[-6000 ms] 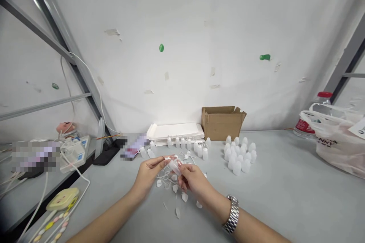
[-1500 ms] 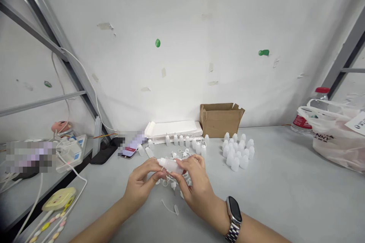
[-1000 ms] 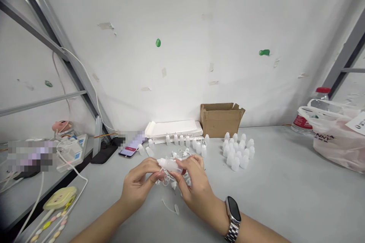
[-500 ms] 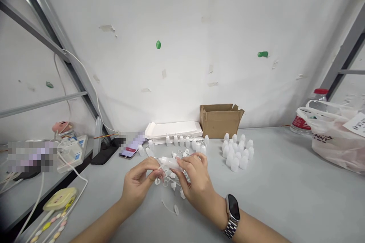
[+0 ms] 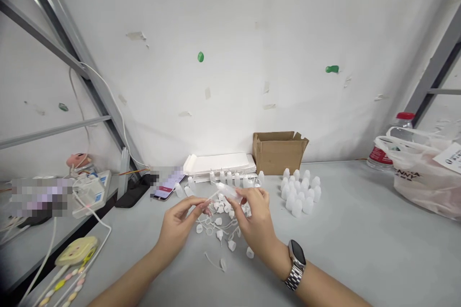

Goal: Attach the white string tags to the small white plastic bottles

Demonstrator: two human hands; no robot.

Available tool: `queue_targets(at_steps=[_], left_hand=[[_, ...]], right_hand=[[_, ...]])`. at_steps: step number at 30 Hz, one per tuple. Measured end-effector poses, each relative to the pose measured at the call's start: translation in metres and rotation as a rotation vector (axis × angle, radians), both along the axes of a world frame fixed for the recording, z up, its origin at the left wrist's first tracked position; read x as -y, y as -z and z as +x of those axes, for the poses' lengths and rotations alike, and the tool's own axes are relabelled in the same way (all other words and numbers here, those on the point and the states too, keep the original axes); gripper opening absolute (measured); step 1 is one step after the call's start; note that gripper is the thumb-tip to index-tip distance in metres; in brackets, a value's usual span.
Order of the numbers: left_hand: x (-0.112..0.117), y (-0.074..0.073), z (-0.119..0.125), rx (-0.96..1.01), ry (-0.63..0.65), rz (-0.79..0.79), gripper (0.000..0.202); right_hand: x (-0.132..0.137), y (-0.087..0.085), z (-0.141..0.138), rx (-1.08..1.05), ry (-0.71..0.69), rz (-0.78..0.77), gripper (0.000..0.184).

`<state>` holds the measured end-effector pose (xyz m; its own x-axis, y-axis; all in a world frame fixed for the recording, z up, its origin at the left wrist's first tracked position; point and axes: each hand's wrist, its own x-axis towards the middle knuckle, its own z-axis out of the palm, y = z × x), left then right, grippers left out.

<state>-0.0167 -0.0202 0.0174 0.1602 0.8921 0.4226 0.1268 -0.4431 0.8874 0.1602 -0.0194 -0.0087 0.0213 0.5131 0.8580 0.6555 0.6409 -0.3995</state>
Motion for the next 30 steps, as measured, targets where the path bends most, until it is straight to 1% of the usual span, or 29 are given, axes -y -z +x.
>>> queue_targets(at_steps=[3,6,8,9,13,15,18,21,25,30], left_hand=[[-0.008,0.0,0.001,0.099,-0.068,-0.117,0.017],[-0.014,-0.001,-0.001,0.215,-0.11,-0.229,0.021],[-0.017,-0.001,-0.003,0.272,-0.104,-0.273,0.023],[-0.017,-0.001,-0.003,0.295,-0.079,-0.298,0.024],[-0.015,-0.001,-0.001,0.34,0.109,-0.434,0.032],[-0.013,0.0,0.0,0.328,0.152,-0.458,0.029],[-0.012,0.001,0.001,0.312,0.145,-0.45,0.022],[-0.013,0.001,-0.001,0.304,0.141,-0.439,0.02],[-0.015,0.001,-0.002,0.337,0.088,-0.409,0.017],[-0.016,0.002,-0.002,0.338,0.036,-0.392,0.021]], right_hand=[[-0.001,0.002,0.0,-0.116,0.007,-0.127,0.014],[0.001,0.003,-0.001,-0.177,-0.054,-0.25,0.019],[0.003,0.002,-0.001,-0.195,-0.099,-0.303,0.02],[0.003,0.002,-0.002,-0.2,-0.108,-0.312,0.02],[0.003,0.003,-0.002,-0.191,-0.088,-0.281,0.022],[0.002,0.004,-0.002,-0.171,-0.074,-0.257,0.023],[0.002,0.004,-0.002,-0.138,-0.063,-0.206,0.023],[0.003,0.003,-0.003,-0.085,-0.082,-0.139,0.02],[0.004,0.003,-0.004,-0.034,-0.098,-0.078,0.014],[0.005,0.003,-0.005,0.003,-0.105,-0.052,0.012]])
